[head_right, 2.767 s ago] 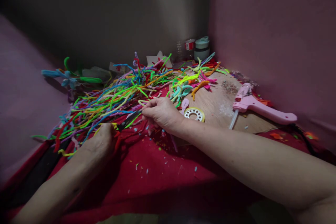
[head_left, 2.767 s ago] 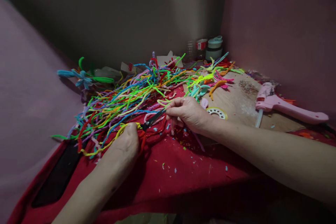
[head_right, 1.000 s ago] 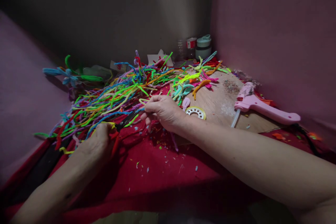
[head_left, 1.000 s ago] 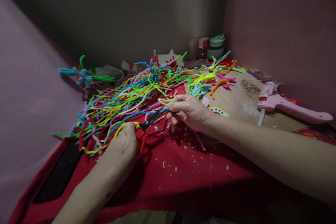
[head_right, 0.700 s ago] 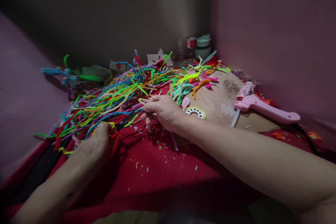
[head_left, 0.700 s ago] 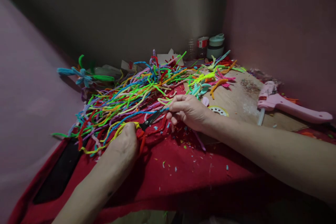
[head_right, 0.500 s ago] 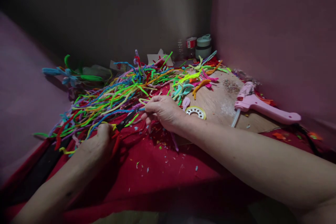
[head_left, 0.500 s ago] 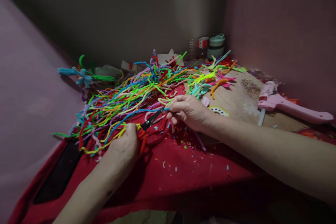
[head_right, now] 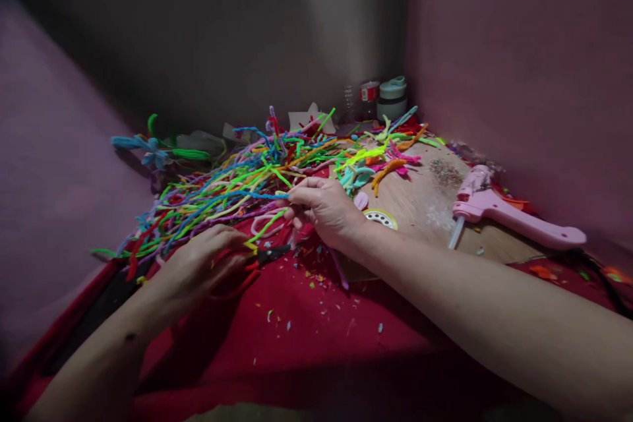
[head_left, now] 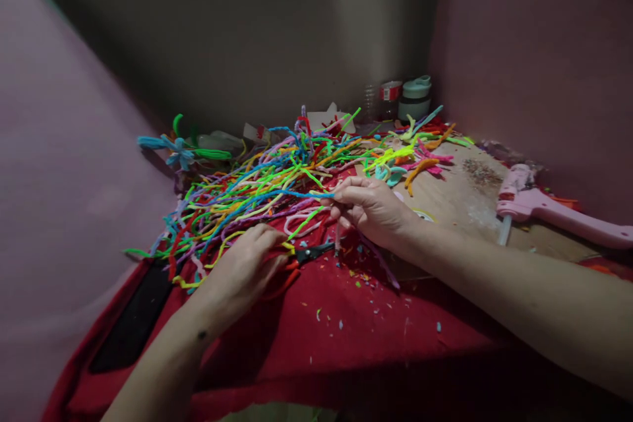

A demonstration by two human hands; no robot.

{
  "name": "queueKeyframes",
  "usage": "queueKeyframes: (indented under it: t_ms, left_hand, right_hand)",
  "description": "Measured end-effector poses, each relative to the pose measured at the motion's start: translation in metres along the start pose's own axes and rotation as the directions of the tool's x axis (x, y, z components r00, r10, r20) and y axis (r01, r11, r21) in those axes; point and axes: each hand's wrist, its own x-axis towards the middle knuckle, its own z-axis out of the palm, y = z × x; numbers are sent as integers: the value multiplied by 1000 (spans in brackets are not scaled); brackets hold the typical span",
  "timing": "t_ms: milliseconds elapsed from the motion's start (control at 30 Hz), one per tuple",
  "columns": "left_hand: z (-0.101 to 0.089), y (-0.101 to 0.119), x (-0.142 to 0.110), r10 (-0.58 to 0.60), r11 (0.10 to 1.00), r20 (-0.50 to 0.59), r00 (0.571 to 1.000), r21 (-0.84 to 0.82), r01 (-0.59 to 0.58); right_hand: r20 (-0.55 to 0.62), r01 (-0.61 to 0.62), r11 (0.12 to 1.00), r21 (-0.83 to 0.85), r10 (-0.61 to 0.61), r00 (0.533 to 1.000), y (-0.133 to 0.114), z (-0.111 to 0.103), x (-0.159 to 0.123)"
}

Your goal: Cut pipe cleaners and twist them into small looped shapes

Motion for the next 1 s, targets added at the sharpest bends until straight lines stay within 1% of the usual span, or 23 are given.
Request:
queueKeyframes:
  t_ms: [33,67,100,133,167,200,233,267,300,333,367,400,433,467,533,600,667,733,800,867,933,1000]
  left_hand:
    - [-1,5,4,-103,980,-66,992,-176,90]
    - [-1,10,9,-214,903,-119,970,-402,150]
    - [-1,14,14,-287,774,-95,953,-609,173]
    - [-1,17,18,-312,606,-60,948,-781,150]
    - [-1,19,22,-317,439,-59,947,-894,92]
    - [-2,20,25,-333,311,-97,938,-950,12]
    - [-4,20,28,-357,237,-151,922,-969,-67]
    - [-5,19,30,-391,228,-215,895,-965,-132]
    - [-8,18,31,-425,272,-273,863,-948,-165]
    - [-10,16,31,-447,340,-311,839,-926,-162]
    - [-12,13,32,-458,407,-333,824,-903,-139]
    - [-14,11,32,-461,458,-339,820,-882,-107]
    - [-16,9,33,-463,486,-335,821,-870,-80]
    - [-17,6,33,-463,493,-326,824,-868,-66]
    - [-18,4,36,-461,473,-317,829,-878,-73]
    - [-18,4,40,-460,443,-314,830,-892,-92]
    - [-17,8,44,-463,405,-311,830,-907,-114]
    - [-16,14,47,-467,367,-308,829,-920,-136]
    - [-13,21,51,-463,333,-300,834,-931,-149]
    - [-6,28,53,-450,310,-276,849,-940,-142]
    - [5,35,55,-426,296,-235,874,-949,-110]
    - [18,42,56,-393,294,-182,902,-954,-65]
  right_hand:
    - [20,-12,1000,7,11,1000,0,0,-1]
    - [34,-26,1000,11,25,999,0,1,-3]
    - [48,-44,999,8,43,998,0,1,-4]
    - [63,-68,998,-4,68,996,-1,1,-4]
    - [76,-97,995,-29,99,992,-1,1,-5]
    - [78,-125,990,-68,130,988,0,1,-5]
    - [75,-143,984,-107,151,986,0,1,-6]
    - [59,-159,976,-149,170,984,0,1,-6]
    - [39,-165,968,-190,176,984,1,1,-6]
    - [17,-164,960,-227,173,985,2,2,-5]
    - [-4,-159,953,-259,164,986,2,1,-5]
    - [-21,-149,948,-281,149,989,2,1,-4]
    - [-35,-139,947,-290,134,990,2,1,-3]
    - [-48,-130,949,-285,122,991,2,0,-2]
    - [-74,-107,967,-232,92,993,-1,-2,1]
    - [-80,-58,992,-110,49,996,-5,-2,3]
    - [-29,-5,999,44,6,1000,-8,-1,3]
    - [83,-5,990,140,-7,997,-9,2,0]
    - [201,-46,990,130,19,979,-6,5,-5]
    - [264,-68,995,71,47,963,-1,8,-9]
    - [267,-47,999,9,43,963,4,9,-12]
    - [205,-17,999,-37,25,979,7,9,-11]
